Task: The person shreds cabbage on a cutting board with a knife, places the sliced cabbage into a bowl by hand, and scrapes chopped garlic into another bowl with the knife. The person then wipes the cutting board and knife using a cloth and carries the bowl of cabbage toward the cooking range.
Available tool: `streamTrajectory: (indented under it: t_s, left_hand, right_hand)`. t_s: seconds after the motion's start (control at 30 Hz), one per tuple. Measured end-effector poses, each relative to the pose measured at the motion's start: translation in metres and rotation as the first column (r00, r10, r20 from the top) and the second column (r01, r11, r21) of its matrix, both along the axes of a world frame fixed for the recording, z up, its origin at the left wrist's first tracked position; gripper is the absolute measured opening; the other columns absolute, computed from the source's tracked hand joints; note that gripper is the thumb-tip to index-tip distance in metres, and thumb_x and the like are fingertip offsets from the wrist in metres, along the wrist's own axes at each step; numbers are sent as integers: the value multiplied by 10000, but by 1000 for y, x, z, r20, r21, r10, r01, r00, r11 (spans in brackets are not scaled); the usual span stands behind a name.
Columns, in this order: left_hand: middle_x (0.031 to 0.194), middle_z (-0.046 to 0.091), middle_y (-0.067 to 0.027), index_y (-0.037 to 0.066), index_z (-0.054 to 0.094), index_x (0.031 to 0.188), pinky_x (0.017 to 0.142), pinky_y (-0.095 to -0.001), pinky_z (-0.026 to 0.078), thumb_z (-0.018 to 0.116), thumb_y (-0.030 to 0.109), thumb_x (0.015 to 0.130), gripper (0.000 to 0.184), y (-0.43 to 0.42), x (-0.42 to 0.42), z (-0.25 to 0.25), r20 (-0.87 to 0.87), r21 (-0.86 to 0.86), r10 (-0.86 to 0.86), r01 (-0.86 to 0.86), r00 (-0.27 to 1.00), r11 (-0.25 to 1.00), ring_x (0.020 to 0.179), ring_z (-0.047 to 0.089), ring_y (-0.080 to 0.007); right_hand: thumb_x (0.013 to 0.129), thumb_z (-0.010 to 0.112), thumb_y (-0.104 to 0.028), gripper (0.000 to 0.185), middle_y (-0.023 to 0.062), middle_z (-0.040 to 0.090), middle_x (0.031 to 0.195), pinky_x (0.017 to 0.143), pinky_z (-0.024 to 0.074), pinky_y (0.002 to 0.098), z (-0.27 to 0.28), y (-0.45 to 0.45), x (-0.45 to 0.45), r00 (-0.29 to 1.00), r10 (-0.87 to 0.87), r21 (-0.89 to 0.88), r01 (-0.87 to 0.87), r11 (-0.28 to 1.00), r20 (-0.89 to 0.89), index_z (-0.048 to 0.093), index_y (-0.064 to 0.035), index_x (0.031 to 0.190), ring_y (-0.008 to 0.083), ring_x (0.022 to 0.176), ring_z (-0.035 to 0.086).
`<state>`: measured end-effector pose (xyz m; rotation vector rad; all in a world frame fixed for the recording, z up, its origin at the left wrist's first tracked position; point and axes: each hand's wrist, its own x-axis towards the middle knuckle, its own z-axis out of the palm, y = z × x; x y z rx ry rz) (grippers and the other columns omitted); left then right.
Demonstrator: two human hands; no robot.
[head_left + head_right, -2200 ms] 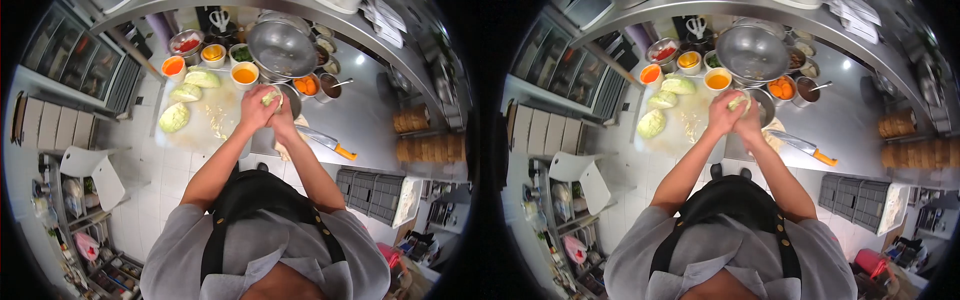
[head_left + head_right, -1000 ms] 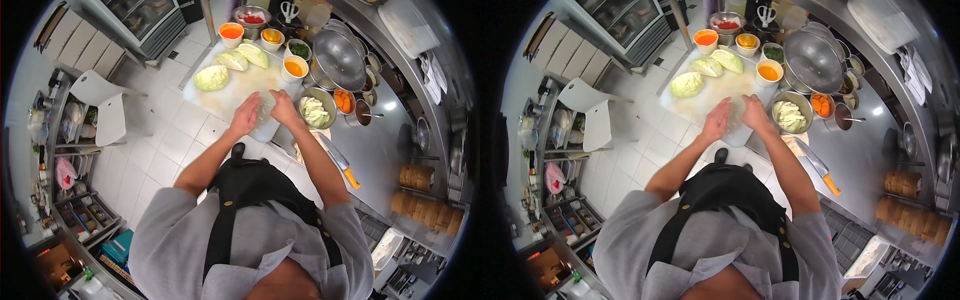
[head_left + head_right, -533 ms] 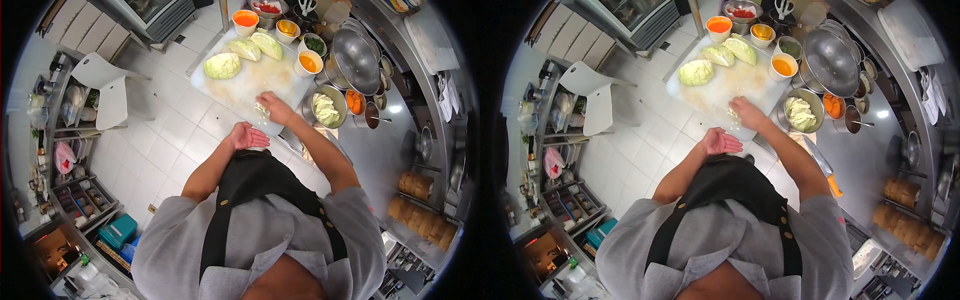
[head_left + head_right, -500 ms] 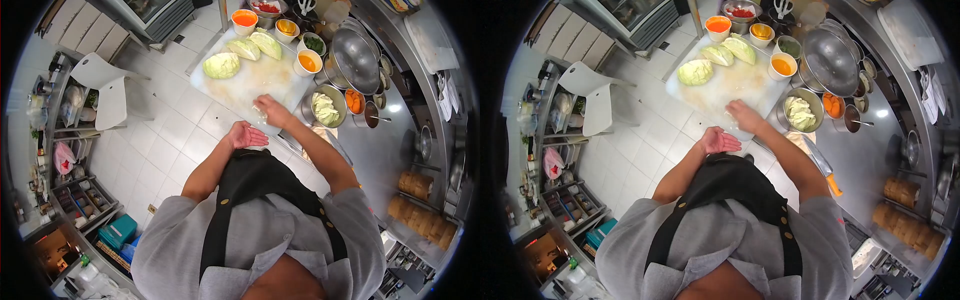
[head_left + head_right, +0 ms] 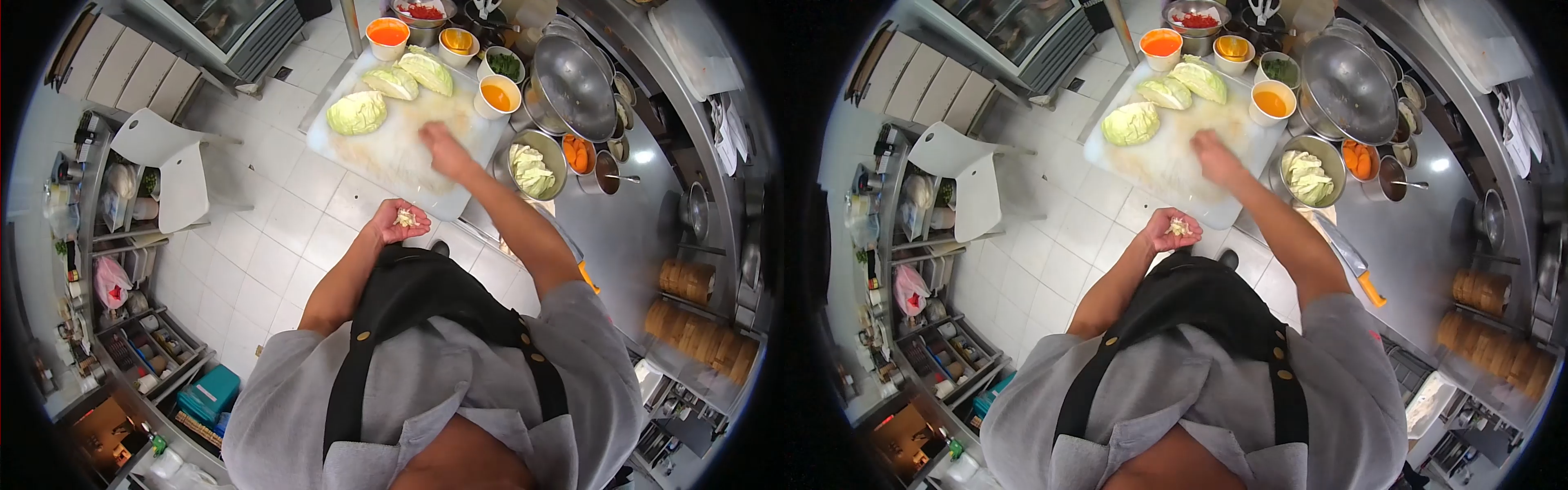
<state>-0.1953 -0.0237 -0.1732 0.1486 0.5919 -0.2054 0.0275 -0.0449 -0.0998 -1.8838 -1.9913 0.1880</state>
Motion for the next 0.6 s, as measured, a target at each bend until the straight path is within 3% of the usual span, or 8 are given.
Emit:
streamTrajectory:
  t_s: [0.07,0.2,0.23,0.33,0.4,0.47,0.53,0.6]
  left_hand:
    - [937,661,-261,-126,624,946,823,-473,574,389,230,877,432,1,1,21,-81,19,54,-53,995,998,915,665,-391]
    - [1013,652,-270,-117,610,1013,884,-484,546,390,232,867,438,-3,3,27,-133,35,99,-96,986,995,1005,641,-393]
    - [1031,651,-266,-110,604,1044,891,-485,543,393,235,865,442,-1,1,17,-102,43,78,-74,992,996,1015,639,-392]
    - [1078,646,-240,-67,597,1093,894,-483,543,412,221,856,416,7,-4,-8,131,-43,-99,105,986,993,1017,644,-366]
    - [1096,638,-233,-62,571,1133,927,-492,518,391,243,879,437,0,-2,-7,63,-35,-108,111,992,993,1007,644,-377]
    - [1086,639,-235,-75,564,1133,956,-497,496,381,253,889,448,-1,6,-7,-17,-20,-67,67,998,998,996,643,-391]
    - [1050,649,-245,-104,576,1093,980,-498,477,384,251,888,453,-9,6,-11,-128,-4,31,-31,991,999,983,643,-406]
    - [1078,639,-245,-97,570,1107,937,-490,508,387,245,891,444,-6,7,-6,-100,24,-19,21,995,999,996,640,-397]
  right_hand:
    - [688,614,-11,414,205,531,1176,1018,401,402,-22,-26,-48,984,143,38,-148,988,105,584,67,1093,363,1165,460]
    - [654,644,3,478,199,573,1119,976,435,413,11,-72,-113,917,129,59,-116,992,-377,599,49,1127,374,1072,529]
    - [670,612,28,426,204,588,1081,941,456,414,1,-69,-97,957,111,244,-44,969,-269,613,46,1096,382,1048,542]
    - [687,554,40,383,222,558,1092,936,436,430,-4,-68,-23,938,-327,136,341,930,-115,583,59,1069,403,1044,515]
    - [688,555,40,403,228,552,1088,937,432,438,-3,-80,-21,932,-350,69,357,932,-88,571,59,1091,415,1048,504]
    - [695,595,-1,428,236,544,1103,938,433,436,-27,-100,-68,966,-241,46,246,968,-94,561,64,1116,403,1059,498]
    - [685,624,-25,452,242,537,1119,945,430,430,-13,-105,-128,919,-105,-14,108,994,-379,562,76,1121,401,1066,493]
    - [687,629,-29,442,240,534,1128,949,428,431,-15,-89,-121,952,-70,147,118,982,-298,572,74,1113,398,1068,494]
